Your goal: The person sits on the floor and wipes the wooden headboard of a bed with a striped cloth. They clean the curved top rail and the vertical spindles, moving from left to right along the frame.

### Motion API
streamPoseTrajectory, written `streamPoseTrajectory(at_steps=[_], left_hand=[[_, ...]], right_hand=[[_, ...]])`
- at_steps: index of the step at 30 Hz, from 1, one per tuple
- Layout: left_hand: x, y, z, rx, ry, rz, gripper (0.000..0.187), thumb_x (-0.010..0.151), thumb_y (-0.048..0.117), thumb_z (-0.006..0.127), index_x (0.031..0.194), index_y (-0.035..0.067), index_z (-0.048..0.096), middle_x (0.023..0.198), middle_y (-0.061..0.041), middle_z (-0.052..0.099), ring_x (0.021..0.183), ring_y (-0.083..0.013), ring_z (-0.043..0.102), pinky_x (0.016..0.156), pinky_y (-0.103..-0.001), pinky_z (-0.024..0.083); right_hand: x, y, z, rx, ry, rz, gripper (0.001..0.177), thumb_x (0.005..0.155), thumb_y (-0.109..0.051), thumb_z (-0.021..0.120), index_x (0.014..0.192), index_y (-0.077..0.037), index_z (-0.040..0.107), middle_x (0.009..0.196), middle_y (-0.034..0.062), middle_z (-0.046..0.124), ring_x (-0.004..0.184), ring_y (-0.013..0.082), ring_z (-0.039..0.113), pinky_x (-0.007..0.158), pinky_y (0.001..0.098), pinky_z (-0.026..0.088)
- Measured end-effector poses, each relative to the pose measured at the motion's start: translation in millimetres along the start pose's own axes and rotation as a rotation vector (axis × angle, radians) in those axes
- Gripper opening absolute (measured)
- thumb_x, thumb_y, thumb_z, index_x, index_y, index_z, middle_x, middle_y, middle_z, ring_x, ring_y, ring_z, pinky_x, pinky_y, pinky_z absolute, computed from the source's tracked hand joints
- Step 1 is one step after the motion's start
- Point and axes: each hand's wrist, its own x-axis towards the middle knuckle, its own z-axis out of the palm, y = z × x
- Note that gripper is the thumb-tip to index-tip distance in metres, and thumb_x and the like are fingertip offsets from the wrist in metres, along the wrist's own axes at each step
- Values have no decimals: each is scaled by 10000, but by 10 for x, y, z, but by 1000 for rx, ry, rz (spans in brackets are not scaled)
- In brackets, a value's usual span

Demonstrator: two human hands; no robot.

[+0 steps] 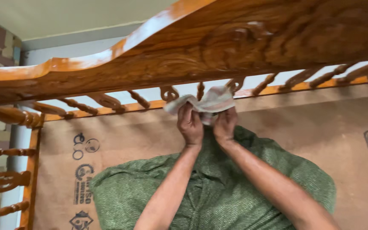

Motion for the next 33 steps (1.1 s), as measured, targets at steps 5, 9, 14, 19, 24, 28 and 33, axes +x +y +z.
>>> streamPoseTrajectory(at_steps=[5,9,14,19,24,28,33], left_hand=[[-146,661,693,-65,-126,-39,284,967,-11,640,1237,65,687,1207,-161,735,1144,-288,729,953,-362,583],[-224,950,1224,-100,-239,49,317,964,3,579,1262,44,678,1227,-183,705,1137,-326,700,958,-401,552],[-140,719,1941,-101,-325,-81,246,974,34,522,1161,49,681,1119,-172,727,1047,-347,712,952,-444,539],[-274,240,2323,-139,-571,-114,266,991,99,566,1233,43,660,1173,-209,710,1130,-384,683,947,-442,542],[-538,-419,2260,143,-761,-201,433,1034,206,533,1444,70,559,1267,-234,660,1150,-403,628,961,-448,489],[-612,-861,2204,83,-877,-270,429,1014,257,551,1404,79,581,1228,-214,691,1119,-352,678,946,-409,522],[-578,-575,2141,215,-678,99,294,1044,207,564,1269,53,675,1157,-205,722,1098,-348,686,1023,-427,522]], right_hand=[[352,-384,-805,85,195,-98,352,1086,-88,480,1420,19,515,1343,85,626,1214,160,594,1037,305,509],[790,-703,-1168,-255,244,91,248,1005,-58,595,1223,58,578,1106,132,659,974,200,639,818,349,544],[1349,-451,-1398,-340,-125,-207,217,1001,-77,575,1185,34,598,1073,154,697,1003,232,659,850,380,538],[1485,22,-1613,-522,-175,-156,217,998,-132,560,1140,13,637,1051,225,714,1003,332,702,807,417,543],[1363,338,-1589,-524,-119,26,259,993,-167,544,1152,19,628,1060,269,698,989,433,671,811,460,527],[1350,604,-1638,-861,-161,458,255,962,-189,564,1076,-2,695,1035,282,726,1006,407,702,849,466,527],[1292,449,-1673,-461,93,31,333,952,-71,470,1177,23,697,1144,238,737,1063,330,670,896,427,511]])
